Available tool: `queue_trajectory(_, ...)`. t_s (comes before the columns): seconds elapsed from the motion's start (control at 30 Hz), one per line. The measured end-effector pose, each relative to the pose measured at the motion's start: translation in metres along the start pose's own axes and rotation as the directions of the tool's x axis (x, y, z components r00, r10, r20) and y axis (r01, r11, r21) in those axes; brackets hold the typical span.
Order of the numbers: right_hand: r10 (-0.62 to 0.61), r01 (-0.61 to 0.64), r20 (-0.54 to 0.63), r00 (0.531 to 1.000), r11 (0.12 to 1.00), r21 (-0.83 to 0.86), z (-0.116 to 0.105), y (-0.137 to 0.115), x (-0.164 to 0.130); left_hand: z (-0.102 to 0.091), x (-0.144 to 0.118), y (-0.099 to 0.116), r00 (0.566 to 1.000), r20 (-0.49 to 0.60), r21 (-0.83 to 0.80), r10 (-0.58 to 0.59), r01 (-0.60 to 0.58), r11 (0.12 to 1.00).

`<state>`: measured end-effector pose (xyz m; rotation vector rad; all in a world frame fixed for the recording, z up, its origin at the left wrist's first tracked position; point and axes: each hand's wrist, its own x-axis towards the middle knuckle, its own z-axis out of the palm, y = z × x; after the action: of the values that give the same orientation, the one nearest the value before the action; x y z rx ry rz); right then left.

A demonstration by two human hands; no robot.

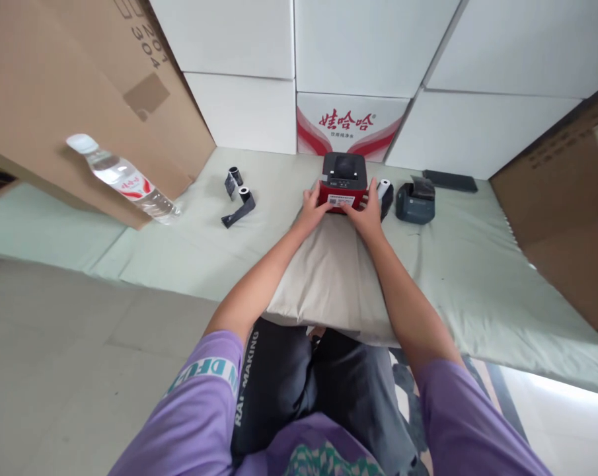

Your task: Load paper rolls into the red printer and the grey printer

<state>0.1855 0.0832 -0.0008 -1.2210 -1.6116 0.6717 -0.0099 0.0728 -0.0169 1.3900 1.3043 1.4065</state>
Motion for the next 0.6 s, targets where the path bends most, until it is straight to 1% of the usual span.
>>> queue_trajectory(0.07, -0.025, 0.024, -0.01, 1.0, 0.995, -0.096, 0.0, -0.005, -0.003, 0.002, -0.004, 0.007, 0.998, -0.064, -0.033, -0.011, 0.009, 0.999)
queue_trajectory(0.13, -0.038, 0.035, -0.016, 0.999, 0.987, -0.155, 0.001, -0.007, -0.005, 0.006, -0.007, 0.011, 0.995, -0.099, -0.112, -0.006, -0.005, 0.994)
queue_trajectory(0.2, 0.0, -0.006, -0.041, 0.999, 0.988, -0.152, 0.003, -0.008, -0.005, 0.01, -0.008, 0.014, 0.996, -0.087, -0.214, -0.009, -0.01, 0.977)
queue_trajectory(0.23, 0.031, -0.038, -0.057, 0.998, 0.992, -0.124, 0.005, -0.008, -0.005, 0.013, -0.009, 0.015, 0.997, -0.071, -0.258, -0.013, -0.006, 0.966)
queue_trajectory(0.3, 0.078, -0.079, -0.077, 0.994, 0.997, -0.007, 0.01, -0.008, -0.005, 0.015, -0.009, 0.017, 0.998, -0.049, -0.302, -0.026, 0.01, 0.953)
queue_trajectory(0.37, 0.087, -0.073, -0.073, 0.994, 0.983, 0.169, 0.017, -0.007, -0.004, 0.015, -0.009, 0.018, 0.999, -0.032, -0.285, -0.021, 0.011, 0.959)
queue_trajectory(0.4, 0.082, -0.061, -0.068, 0.994, 0.962, 0.266, 0.021, -0.007, -0.003, 0.014, -0.009, 0.019, 1.0, -0.017, -0.26, -0.006, 0.002, 0.966)
queue_trajectory(0.5, 0.097, -0.049, -0.062, 0.993, 0.847, 0.53, 0.031, -0.007, 0.002, 0.009, -0.007, 0.02, 0.999, 0.041, -0.184, 0.008, 0.0, 0.983)
queue_trajectory(0.6, 0.174, -0.081, -0.074, 0.982, 0.74, 0.667, 0.033, -0.007, 0.007, 0.005, -0.004, 0.02, 0.996, 0.067, -0.179, -0.052, 0.063, 0.982)
